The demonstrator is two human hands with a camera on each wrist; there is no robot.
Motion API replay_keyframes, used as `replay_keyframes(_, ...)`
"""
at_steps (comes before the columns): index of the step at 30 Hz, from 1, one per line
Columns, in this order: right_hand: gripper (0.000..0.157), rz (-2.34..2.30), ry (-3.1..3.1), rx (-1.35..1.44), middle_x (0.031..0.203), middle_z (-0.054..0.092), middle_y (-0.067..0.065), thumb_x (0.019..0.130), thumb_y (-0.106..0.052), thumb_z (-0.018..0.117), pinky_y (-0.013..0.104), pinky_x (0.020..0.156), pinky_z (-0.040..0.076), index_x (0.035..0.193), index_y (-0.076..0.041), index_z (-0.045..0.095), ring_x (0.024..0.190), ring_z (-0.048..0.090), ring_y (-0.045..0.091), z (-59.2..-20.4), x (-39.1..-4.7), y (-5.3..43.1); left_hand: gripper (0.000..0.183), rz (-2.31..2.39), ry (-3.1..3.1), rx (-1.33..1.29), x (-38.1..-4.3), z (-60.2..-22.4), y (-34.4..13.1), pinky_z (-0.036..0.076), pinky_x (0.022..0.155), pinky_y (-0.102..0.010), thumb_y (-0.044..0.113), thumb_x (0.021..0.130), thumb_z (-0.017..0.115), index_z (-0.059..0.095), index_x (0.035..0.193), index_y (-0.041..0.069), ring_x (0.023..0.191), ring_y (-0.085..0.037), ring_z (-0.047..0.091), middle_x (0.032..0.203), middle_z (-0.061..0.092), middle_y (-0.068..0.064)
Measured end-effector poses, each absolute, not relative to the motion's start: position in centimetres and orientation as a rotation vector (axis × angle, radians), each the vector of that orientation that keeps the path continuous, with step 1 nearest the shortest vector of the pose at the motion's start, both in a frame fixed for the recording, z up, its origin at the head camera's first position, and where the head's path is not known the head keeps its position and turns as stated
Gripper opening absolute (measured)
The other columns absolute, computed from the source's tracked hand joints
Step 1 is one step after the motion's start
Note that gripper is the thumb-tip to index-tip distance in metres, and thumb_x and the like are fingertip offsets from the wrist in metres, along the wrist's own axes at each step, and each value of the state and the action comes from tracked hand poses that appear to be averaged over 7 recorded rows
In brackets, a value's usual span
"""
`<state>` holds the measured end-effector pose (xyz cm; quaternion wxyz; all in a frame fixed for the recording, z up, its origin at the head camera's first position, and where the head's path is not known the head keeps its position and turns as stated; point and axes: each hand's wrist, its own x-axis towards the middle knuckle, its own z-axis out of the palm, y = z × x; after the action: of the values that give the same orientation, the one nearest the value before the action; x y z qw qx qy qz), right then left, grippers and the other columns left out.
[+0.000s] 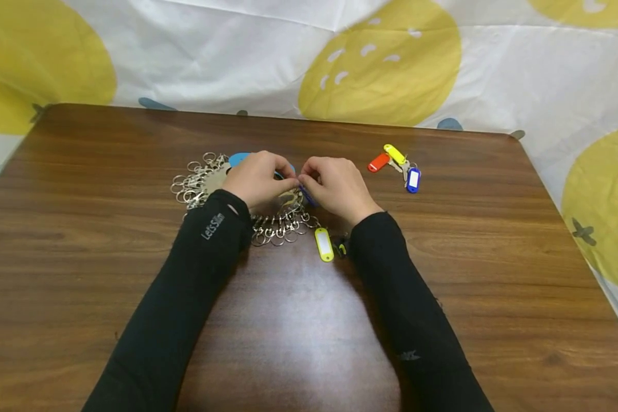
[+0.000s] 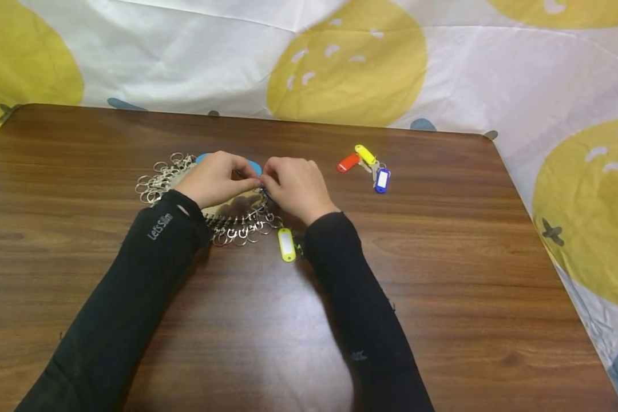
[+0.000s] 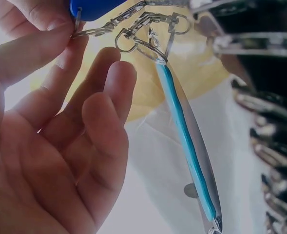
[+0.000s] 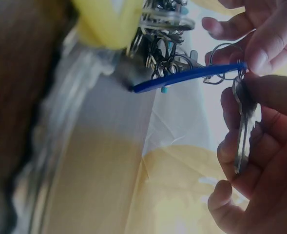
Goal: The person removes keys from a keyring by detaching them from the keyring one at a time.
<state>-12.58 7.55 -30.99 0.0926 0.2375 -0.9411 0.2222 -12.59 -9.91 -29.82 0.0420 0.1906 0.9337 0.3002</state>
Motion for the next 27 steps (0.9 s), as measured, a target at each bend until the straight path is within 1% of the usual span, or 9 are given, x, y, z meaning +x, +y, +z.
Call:
replay_keyframes(3,0.014,0.635,-2.778,0.722,0.08,0.071,0.002,0.092,-0.023,0.062,0.036,0.066,0.049,0.09,-0.011,0.07,0.068,0.062,0.017,-30.89,-12.55,7.41,0.02,0.915,2.864,0.555,-12.56,-29.7,-10.01,0.041,0.059,-0.031,0.031,0.089,0.065,0.072,0.093,0.013,0.067,-0.02,0.054,0.093,0.071,-0.006)
replay_keyframes(7,0.015,0.599,-2.79,0.706,0.08,0.071,0.003,0.092,-0.024,0.062,0.038,0.067,0.048,0.091,-0.011,0.07,0.069,0.062,0.019,-30.86,-12.47,7.43,0.018,0.894,2.851,0.538,-12.49,-29.78,-9.91,0.044,0.063,-0.034,0.029,0.089,0.065,0.072,0.089,0.012,0.07,-0.021,0.057,0.086,0.07,-0.005)
replay_keyframes(12,0.016,0.611,-2.826,0.673,0.079,0.07,0.005,0.093,-0.023,0.061,0.038,0.066,0.046,0.092,-0.01,0.07,0.067,0.06,0.021,-31.17,-12.34,7.61,0.012,0.874,2.831,0.565,-12.45,-30.18,-9.79,0.048,0.069,-0.036,0.023,0.089,0.064,0.071,0.088,0.013,0.075,-0.021,0.06,0.088,0.07,-0.004)
replay_keyframes(15,0.016,0.619,-2.844,0.663,0.08,0.07,0.006,0.093,-0.023,0.06,0.038,0.066,0.046,0.092,-0.01,0.069,0.068,0.06,0.022,-31.13,-12.32,7.63,0.012,0.853,2.837,0.585,-12.37,-30.23,-9.74,0.045,0.065,-0.034,0.025,0.089,0.064,0.07,0.086,0.015,0.07,-0.02,0.058,0.084,0.069,-0.003)
replay_keyframes(19,0.014,0.629,-2.848,0.672,0.081,0.07,0.005,0.093,-0.021,0.06,0.037,0.066,0.046,0.092,-0.01,0.068,0.069,0.06,0.021,-30.76,-12.27,7.59,0.021,0.813,2.867,0.614,-12.29,-30.19,-9.67,0.039,0.056,-0.03,0.035,0.089,0.063,0.069,0.082,0.016,0.057,-0.017,0.051,0.071,0.064,-0.001)
replay_keyframes(21,0.014,0.639,-2.845,0.678,0.081,0.07,0.005,0.093,-0.021,0.06,0.036,0.064,0.045,0.092,-0.009,0.068,0.068,0.059,0.021,-30.65,-12.24,7.63,0.023,0.802,2.878,0.616,-12.27,-30.15,-9.6,0.037,0.053,-0.03,0.038,0.089,0.063,0.069,0.081,0.017,0.054,-0.016,0.049,0.069,0.062,-0.001)
replay_keyframes(24,0.014,0.65,-2.842,0.691,0.081,0.069,0.005,0.093,-0.021,0.06,0.034,0.062,0.042,0.092,-0.01,0.068,0.065,0.056,0.02,-30.6,-12.21,7.68,0.02,0.817,2.892,0.594,-12.34,-30.06,-9.6,0.038,0.054,-0.031,0.037,0.089,0.064,0.07,0.084,0.018,0.058,-0.018,0.051,0.076,0.066,-0.001)
replay_keyframes(27,0.014,0.659,-2.84,0.701,0.081,0.069,0.005,0.093,-0.021,0.06,0.033,0.062,0.042,0.092,-0.009,0.068,0.065,0.055,0.02,-30.52,-12.22,7.69,0.015,0.858,2.899,0.582,-12.46,-29.93,-9.64,0.04,0.058,-0.032,0.032,0.088,0.067,0.07,0.087,0.018,0.067,-0.02,0.055,0.09,0.07,-0.001)
